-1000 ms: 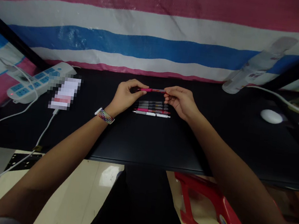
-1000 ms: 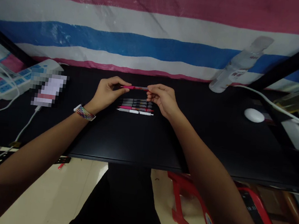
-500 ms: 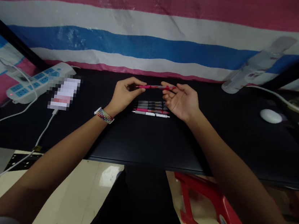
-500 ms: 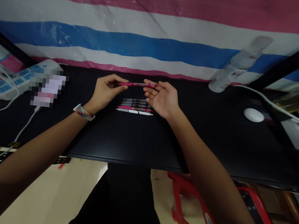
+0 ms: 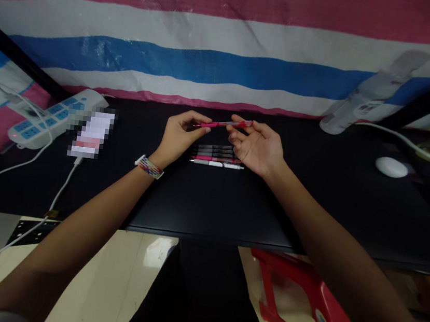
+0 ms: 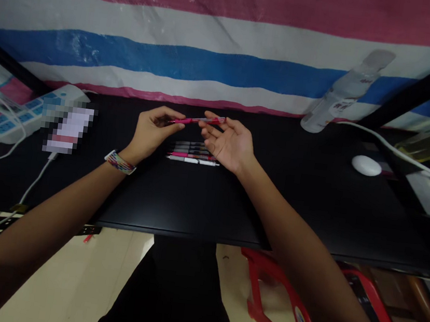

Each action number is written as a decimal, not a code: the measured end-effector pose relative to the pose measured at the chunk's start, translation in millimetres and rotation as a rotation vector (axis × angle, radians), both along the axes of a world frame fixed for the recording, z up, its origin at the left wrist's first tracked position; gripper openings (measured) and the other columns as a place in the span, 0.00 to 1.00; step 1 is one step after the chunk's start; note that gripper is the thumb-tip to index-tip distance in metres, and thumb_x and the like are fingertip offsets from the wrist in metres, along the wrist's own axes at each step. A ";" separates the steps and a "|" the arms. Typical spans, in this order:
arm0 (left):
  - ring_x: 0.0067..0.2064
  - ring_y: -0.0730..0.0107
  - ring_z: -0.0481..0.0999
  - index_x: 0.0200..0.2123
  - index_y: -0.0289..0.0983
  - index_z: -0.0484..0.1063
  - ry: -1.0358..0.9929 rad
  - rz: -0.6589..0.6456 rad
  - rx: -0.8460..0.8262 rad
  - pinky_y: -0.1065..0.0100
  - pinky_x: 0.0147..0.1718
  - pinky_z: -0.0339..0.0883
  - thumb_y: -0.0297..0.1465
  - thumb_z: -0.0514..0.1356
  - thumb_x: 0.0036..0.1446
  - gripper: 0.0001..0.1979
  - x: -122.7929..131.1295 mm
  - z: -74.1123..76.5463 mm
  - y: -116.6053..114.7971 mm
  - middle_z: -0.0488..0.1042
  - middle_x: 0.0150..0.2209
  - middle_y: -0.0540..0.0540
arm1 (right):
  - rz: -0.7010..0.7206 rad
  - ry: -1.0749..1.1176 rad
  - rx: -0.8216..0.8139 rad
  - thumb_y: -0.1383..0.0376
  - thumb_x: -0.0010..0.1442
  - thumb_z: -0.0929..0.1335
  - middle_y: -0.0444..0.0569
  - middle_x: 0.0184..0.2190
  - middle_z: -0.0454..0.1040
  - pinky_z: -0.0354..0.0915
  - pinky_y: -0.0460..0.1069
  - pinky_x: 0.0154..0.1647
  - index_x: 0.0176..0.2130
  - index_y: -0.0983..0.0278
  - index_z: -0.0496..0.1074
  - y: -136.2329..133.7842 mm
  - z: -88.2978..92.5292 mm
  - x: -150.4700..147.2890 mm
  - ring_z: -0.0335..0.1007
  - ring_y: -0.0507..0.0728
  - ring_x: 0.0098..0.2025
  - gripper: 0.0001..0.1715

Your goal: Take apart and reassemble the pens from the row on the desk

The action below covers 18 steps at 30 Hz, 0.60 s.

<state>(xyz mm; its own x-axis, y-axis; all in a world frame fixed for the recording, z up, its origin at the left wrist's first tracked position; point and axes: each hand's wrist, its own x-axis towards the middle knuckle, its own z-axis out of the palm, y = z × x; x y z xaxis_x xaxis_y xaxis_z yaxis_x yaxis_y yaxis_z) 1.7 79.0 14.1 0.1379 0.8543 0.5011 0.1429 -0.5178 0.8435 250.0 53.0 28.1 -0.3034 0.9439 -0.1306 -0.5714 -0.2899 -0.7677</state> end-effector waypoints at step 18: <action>0.50 0.58 0.89 0.46 0.40 0.90 -0.068 -0.009 -0.107 0.57 0.56 0.82 0.42 0.80 0.59 0.16 0.0 2.9 -0.8 0.91 0.47 0.42 | -0.013 -0.086 0.145 0.43 0.72 0.69 0.53 0.48 0.85 0.83 0.54 0.42 0.60 0.57 0.77 -2.9 -2.5 -1.7 0.82 0.62 0.47 0.28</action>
<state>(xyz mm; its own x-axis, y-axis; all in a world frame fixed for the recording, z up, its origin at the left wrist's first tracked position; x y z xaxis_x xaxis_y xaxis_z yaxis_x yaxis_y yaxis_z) 1.7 78.1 17.0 0.1144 0.9024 0.4154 0.0788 -0.4251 0.9017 248.2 50.1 25.6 -0.2845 0.9585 -0.0177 -0.5052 -0.1656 -0.8470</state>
